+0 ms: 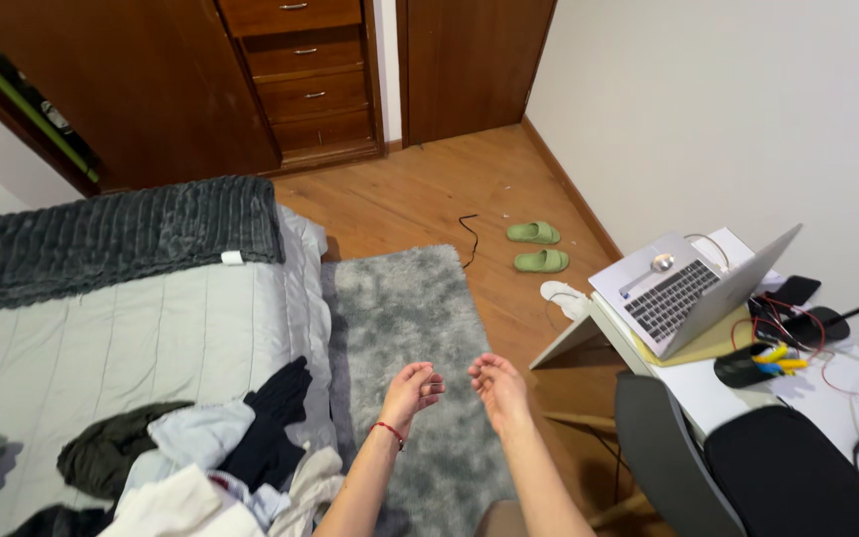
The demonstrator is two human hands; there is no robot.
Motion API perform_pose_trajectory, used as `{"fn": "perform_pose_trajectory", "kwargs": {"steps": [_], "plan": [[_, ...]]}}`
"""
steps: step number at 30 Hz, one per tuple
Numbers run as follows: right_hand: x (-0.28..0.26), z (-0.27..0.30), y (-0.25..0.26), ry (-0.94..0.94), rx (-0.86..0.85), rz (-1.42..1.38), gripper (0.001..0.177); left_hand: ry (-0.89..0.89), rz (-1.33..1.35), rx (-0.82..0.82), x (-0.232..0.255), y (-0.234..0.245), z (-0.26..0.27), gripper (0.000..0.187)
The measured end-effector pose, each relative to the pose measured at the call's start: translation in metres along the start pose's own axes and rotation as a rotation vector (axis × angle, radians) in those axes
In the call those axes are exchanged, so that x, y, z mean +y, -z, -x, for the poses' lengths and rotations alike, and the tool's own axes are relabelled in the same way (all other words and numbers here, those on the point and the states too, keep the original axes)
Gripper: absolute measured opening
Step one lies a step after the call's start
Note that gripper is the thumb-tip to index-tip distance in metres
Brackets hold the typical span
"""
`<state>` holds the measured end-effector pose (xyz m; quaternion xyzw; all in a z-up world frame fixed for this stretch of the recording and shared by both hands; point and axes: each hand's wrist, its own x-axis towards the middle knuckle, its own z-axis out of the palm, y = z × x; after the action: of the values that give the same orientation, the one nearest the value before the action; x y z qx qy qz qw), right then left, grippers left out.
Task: The person arranges a small rug on the floor, retrieves various pieces of clothing from a bed, and then folds a white shirt and a pair of white pants.
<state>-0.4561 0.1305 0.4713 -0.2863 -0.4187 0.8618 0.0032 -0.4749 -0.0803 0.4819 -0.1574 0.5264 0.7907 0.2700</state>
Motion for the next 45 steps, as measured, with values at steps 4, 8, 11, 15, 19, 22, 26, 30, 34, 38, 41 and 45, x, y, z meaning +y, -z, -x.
{"fn": "perform_pose_trajectory", "kwargs": {"steps": [4, 8, 11, 15, 19, 22, 26, 30, 34, 38, 41, 45], "plan": [[-0.039, -0.04, -0.019, 0.034, 0.076, -0.03, 0.021, 0.002, -0.055, 0.014, 0.031, -0.017, -0.052, 0.03], [-0.075, -0.116, -0.026, 0.074, 0.018, -0.041, 0.02, -0.075, -0.031, -0.043, 0.05, -0.042, -0.128, 0.028], [-0.096, -0.176, -0.023, 0.04, -0.02, -0.037, 0.02, -0.005, 0.001, 0.03, 0.075, -0.069, -0.174, 0.027], [-0.134, -0.251, -0.04, -0.026, -0.035, 0.011, 0.021, -0.012, 0.019, 0.018, 0.118, -0.103, -0.22, 0.027], [-0.153, -0.288, -0.072, -0.108, -0.083, 0.068, 0.018, -0.045, 0.051, 0.039, 0.15, -0.111, -0.263, 0.027], [-0.16, -0.326, -0.102, -0.252, -0.186, 0.162, 0.016, -0.056, 0.068, 0.037, 0.17, -0.112, -0.314, 0.027], [-0.155, -0.405, -0.124, -0.193, -0.197, 0.203, 0.018, -0.044, 0.084, -0.007, 0.199, -0.111, -0.383, 0.026], [-0.172, -0.472, -0.135, -0.011, 0.051, 0.146, 0.018, -0.082, 0.093, -0.05, 0.251, -0.106, -0.449, 0.027], [-0.205, -0.511, -0.171, -0.033, 0.106, 0.109, 0.02, -0.028, 0.12, -0.112, 0.298, -0.103, -0.498, 0.031], [-0.224, -0.545, -0.192, -0.063, 0.126, 0.151, 0.021, 0.031, 0.111, -0.105, 0.321, -0.112, -0.543, 0.031], [-0.225, -0.58, -0.185, 0.101, 0.283, 0.091, 0.02, 0.086, 0.071, -0.171, 0.33, -0.116, -0.577, 0.03], [-0.247, -0.648, -0.163, 0.195, 0.436, 0.021, 0.017, 0.103, 0.103, -0.126, 0.333, -0.117, -0.637, 0.023]]}}
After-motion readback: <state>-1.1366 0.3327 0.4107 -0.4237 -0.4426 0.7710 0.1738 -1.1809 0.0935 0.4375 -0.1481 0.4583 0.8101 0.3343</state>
